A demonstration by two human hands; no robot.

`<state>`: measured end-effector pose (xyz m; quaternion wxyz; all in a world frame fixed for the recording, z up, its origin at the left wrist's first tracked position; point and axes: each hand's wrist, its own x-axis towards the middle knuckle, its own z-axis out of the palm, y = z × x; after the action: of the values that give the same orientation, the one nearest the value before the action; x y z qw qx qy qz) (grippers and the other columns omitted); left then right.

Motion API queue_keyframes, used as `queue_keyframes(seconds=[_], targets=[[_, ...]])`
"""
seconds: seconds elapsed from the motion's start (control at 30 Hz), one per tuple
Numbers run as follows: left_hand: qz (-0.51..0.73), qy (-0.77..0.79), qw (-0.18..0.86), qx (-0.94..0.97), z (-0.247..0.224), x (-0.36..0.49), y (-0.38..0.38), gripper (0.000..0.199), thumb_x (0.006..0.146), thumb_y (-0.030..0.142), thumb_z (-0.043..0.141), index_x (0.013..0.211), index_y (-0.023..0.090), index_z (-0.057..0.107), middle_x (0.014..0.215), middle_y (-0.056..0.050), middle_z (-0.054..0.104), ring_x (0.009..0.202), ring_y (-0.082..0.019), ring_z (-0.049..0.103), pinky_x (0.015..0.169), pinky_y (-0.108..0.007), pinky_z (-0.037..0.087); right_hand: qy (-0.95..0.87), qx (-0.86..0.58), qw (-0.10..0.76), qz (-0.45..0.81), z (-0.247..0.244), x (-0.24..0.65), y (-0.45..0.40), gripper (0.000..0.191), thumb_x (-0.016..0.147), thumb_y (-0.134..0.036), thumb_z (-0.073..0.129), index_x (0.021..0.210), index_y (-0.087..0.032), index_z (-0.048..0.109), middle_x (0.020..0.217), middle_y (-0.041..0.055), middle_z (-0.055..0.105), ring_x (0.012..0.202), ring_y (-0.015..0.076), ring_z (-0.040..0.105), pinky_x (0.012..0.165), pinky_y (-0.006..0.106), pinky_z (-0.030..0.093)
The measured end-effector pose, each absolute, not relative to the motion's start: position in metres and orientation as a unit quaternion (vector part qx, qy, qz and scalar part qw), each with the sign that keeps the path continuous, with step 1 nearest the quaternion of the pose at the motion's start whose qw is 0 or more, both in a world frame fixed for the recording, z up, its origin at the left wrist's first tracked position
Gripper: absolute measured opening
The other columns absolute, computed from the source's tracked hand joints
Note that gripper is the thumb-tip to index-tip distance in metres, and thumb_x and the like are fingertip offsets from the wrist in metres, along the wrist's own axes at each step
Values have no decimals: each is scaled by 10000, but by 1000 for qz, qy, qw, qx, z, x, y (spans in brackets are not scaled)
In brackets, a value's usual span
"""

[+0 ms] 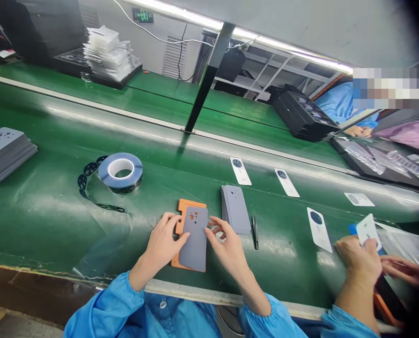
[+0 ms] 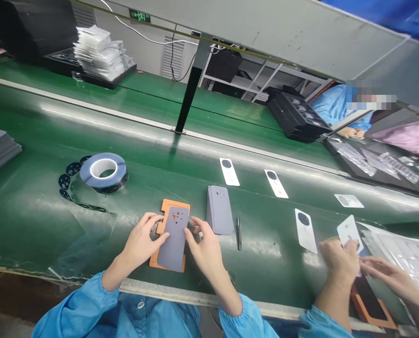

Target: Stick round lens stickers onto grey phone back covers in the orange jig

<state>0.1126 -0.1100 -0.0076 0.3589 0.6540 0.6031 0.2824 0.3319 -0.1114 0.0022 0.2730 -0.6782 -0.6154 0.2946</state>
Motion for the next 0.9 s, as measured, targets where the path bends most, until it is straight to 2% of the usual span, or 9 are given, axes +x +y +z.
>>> queue_keyframes(seconds=[0.1, 0.23, 0.43, 0.63, 0.73, 0.8, 0.9], targets=[[268, 611, 355, 654, -12, 117, -110, 438, 863, 351, 656, 1283, 252, 578, 1279, -82, 595, 1015, -253, 675, 859, -381, 547, -623, -672, 274, 292, -5, 335, -109, 426, 903, -424, 609, 1264, -199, 615, 1132, 101, 710, 885, 224, 650, 741, 366, 505], [272, 614, 358, 649, -17, 119, -109, 428, 880, 362, 641, 1291, 267, 570, 1228, -66, 627, 965, -240, 688, 803, -357, 545, -605, -672, 274, 327, -13, 333, -109, 438, 895, -400, 615, 1279, -188, 608, 1072, 88, 719, 816, 209, 644, 719, 363, 502], [284, 605, 344, 659, -24, 121, -104, 384, 922, 310, 583, 1305, 287, 583, 1194, -49, 653, 919, -219, 685, 814, -346, 528, -651, -639, 273, 306, -19, 326, -112, 322, 894, -353, 622, 1178, -214, 682, 1032, 71, 688, 861, 222, 622, 773, 380, 492], [328, 607, 375, 619, -24, 124, -101, 429, 881, 303, 638, 1304, 237, 620, 1260, -86, 608, 797, -170, 637, 772, -339, 533, -627, -625, 334, 324, -25, 327, -115, 273, 883, -306, 654, 1142, -229, 696, 1021, 66, 684, 889, 223, 610, 800, 380, 478], [378, 586, 414, 585, -22, 126, -100, 362, 862, 286, 656, 1219, 227, 676, 1272, -94, 595, 711, -121, 581, 702, -301, 523, -587, -622, 370, 363, -26, 326, -117, 282, 858, -292, 687, 1133, -231, 691, 1001, 60, 679, 871, 213, 604, 779, 370, 473], [404, 570, 448, 558, -20, 128, -101, 318, 864, 283, 653, 1174, 222, 688, 1232, -91, 622, 661, -98, 548, 651, -275, 503, -553, -616, 404, 390, -27, 324, -119, 304, 840, -295, 714, 1134, -228, 677, 981, 57, 679, 850, 206, 604, 771, 364, 478], [430, 563, 489, 509, -20, 130, -100, 391, 853, 294, 668, 1233, 209, 631, 1166, -88, 662, 654, -93, 555, 618, -248, 483, -513, -600, 447, 420, -26, 319, -121, 310, 822, -311, 744, 1106, -222, 657, 948, 54, 682, 825, 200, 614, 770, 360, 490]])
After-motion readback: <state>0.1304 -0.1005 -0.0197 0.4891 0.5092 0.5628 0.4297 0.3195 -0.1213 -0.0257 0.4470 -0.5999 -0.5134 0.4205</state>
